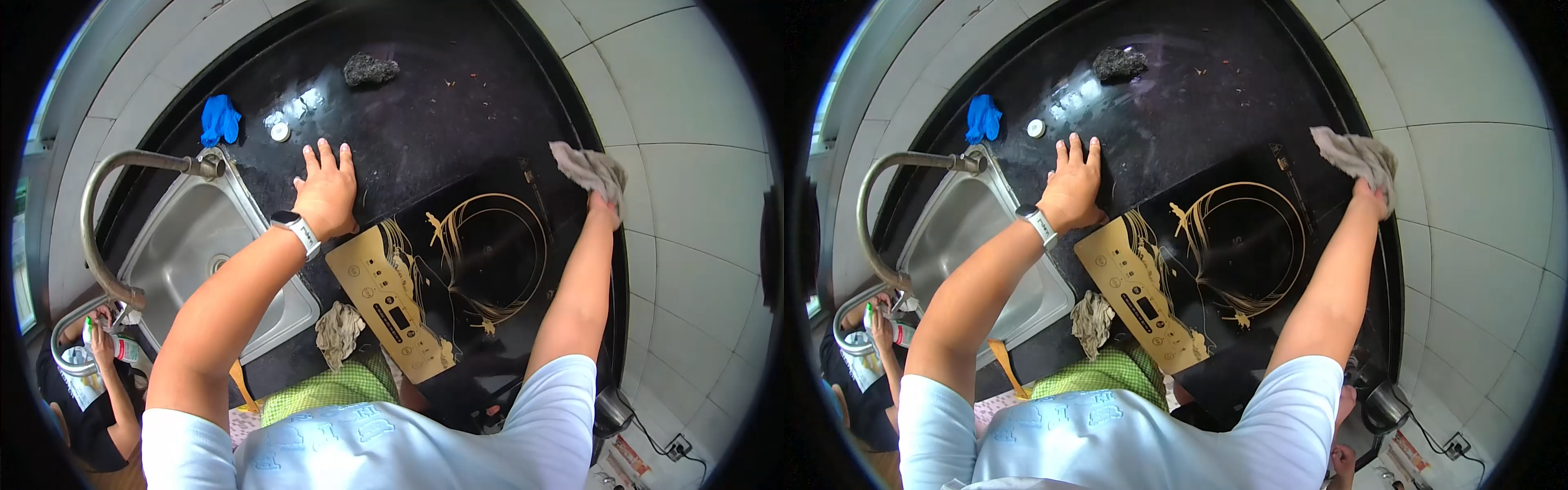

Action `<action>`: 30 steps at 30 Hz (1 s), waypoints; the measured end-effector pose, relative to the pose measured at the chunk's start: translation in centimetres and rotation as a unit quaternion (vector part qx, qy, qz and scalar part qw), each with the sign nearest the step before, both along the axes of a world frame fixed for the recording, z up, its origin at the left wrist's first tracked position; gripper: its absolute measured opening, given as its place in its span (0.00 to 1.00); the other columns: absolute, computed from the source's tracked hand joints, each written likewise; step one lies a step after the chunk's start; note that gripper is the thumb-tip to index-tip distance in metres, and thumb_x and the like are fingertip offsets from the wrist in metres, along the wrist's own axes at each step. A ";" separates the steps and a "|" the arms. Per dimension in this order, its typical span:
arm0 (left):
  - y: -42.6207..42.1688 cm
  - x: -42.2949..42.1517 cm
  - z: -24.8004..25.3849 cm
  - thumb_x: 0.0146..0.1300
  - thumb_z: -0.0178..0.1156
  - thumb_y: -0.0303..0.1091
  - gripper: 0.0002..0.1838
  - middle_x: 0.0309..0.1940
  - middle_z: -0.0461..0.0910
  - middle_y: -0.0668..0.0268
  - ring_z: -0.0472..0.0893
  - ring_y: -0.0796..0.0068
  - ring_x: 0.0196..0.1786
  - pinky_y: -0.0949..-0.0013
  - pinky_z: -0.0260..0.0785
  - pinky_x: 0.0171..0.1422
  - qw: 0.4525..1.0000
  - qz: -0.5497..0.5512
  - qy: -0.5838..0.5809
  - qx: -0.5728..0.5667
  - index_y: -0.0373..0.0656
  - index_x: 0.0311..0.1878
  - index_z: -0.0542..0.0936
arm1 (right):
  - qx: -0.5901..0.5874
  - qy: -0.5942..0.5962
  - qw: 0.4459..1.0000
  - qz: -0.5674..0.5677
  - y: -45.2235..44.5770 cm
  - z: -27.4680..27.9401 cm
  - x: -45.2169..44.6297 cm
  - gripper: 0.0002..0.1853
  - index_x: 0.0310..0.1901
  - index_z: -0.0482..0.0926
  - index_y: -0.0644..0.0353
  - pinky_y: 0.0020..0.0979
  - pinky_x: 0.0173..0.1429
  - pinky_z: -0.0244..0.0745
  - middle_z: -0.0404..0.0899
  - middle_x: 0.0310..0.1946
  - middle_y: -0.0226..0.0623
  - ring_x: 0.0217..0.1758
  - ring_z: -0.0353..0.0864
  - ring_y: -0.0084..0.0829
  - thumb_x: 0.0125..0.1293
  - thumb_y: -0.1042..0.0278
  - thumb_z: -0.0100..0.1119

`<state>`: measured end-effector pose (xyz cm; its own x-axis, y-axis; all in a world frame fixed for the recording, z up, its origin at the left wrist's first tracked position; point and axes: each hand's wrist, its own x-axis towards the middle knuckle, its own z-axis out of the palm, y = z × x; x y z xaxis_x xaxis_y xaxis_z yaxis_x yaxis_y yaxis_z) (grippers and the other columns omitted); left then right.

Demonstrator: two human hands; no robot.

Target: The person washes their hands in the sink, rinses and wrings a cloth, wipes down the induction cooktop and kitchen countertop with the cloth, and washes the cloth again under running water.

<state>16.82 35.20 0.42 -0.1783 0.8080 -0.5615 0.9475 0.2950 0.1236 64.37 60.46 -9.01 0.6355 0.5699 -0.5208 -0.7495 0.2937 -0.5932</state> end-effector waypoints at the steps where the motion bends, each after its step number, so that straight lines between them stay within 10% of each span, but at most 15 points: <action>1: -0.1 0.0 0.0 0.36 0.75 0.39 0.59 0.66 0.45 0.40 0.48 0.39 0.69 0.47 0.63 0.61 1.000 0.005 -0.002 -0.001 0.33 0.67 0.47 | 0.026 0.041 0.999 -0.006 0.3 -2.2 4.2 0.23 0.60 0.63 0.65 0.52 0.66 0.54 0.58 0.65 0.45 0.67 0.56 0.49 0.65 0.67 0.29; 9: -1.2 -0.7 -4.3 0.34 0.73 0.36 0.54 0.62 0.53 0.41 0.55 0.37 0.65 0.41 0.65 0.55 0.991 0.007 0.023 0.129 0.37 0.66 0.53 | -0.056 -0.009 0.983 0.176 -3.1 0.6 7.6 0.24 0.58 0.62 0.69 0.59 0.62 0.54 0.60 0.60 0.52 0.64 0.57 0.54 0.58 0.74 0.40; 11: -1.6 -0.4 -4.4 0.37 0.71 0.38 0.50 0.61 0.57 0.42 0.59 0.39 0.63 0.45 0.65 0.57 0.986 -0.016 0.082 0.141 0.39 0.65 0.56 | -0.085 -0.206 0.948 0.227 -4.2 2.8 4.4 0.22 0.58 0.63 0.70 0.60 0.62 0.53 0.59 0.63 0.50 0.66 0.56 0.52 0.62 0.72 0.40; 13: -0.4 0.0 -15.1 0.48 0.63 0.57 0.48 0.69 0.49 0.57 0.51 0.51 0.70 0.34 0.46 0.65 0.933 0.083 0.214 0.278 0.53 0.69 0.51 | -0.016 -0.154 0.928 0.338 -3.7 5.0 3.4 0.23 0.61 0.60 0.69 0.56 0.66 0.47 0.57 0.65 0.48 0.68 0.52 0.51 0.65 0.70 0.37; 16: -1.5 -0.7 -1.4 0.41 0.71 0.43 0.53 0.67 0.49 0.48 0.51 0.47 0.69 0.44 0.54 0.65 0.999 0.033 0.008 0.004 0.43 0.68 0.51 | 0.034 -0.099 0.890 0.444 -2.3 8.3 1.4 0.24 0.61 0.59 0.69 0.52 0.69 0.43 0.54 0.66 0.46 0.70 0.50 0.47 0.63 0.71 0.37; 17: -2.6 -0.3 -0.7 0.37 0.73 0.43 0.56 0.67 0.49 0.46 0.51 0.46 0.69 0.47 0.54 0.67 0.997 0.034 0.007 0.066 0.41 0.68 0.51 | 0.022 -0.214 0.886 0.411 -5.3 10.7 -3.7 0.25 0.62 0.58 0.69 0.51 0.70 0.43 0.53 0.67 0.48 0.70 0.49 0.48 0.62 0.71 0.38; 24: -2.9 -1.1 -2.0 0.42 0.70 0.48 0.53 0.66 0.53 0.47 0.54 0.47 0.68 0.56 0.51 0.70 0.999 -0.014 0.015 0.048 0.43 0.69 0.51 | 0.049 -0.200 0.882 0.423 -9.6 15.3 -12.8 0.25 0.59 0.62 0.70 0.50 0.70 0.44 0.58 0.63 0.50 0.68 0.53 0.47 0.58 0.73 0.47; 25: -3.0 -1.4 -3.4 0.43 0.67 0.39 0.40 0.59 0.64 0.52 0.63 0.49 0.63 0.47 0.65 0.57 0.994 0.020 -0.051 0.095 0.46 0.62 0.63 | 0.061 -0.172 0.883 0.432 -9.7 15.4 -12.8 0.24 0.57 0.64 0.70 0.50 0.70 0.46 0.61 0.62 0.50 0.67 0.56 0.47 0.58 0.73 0.48; 30: -4.5 -1.7 -4.6 0.43 0.68 0.35 0.43 0.67 0.51 0.51 0.53 0.49 0.69 0.44 0.59 0.63 0.988 0.016 -0.034 0.148 0.48 0.65 0.60 | 0.068 -0.133 0.901 0.407 -14.6 16.8 -16.7 0.18 0.51 0.71 0.69 0.51 0.68 0.52 0.69 0.56 0.48 0.62 0.64 0.47 0.59 0.70 0.53</action>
<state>15.08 30.66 -4.14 -0.1758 0.9335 -0.3125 0.9252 0.2651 0.2716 47.70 45.85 7.83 0.0700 0.9507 -0.3021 -0.5852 -0.2061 -0.7842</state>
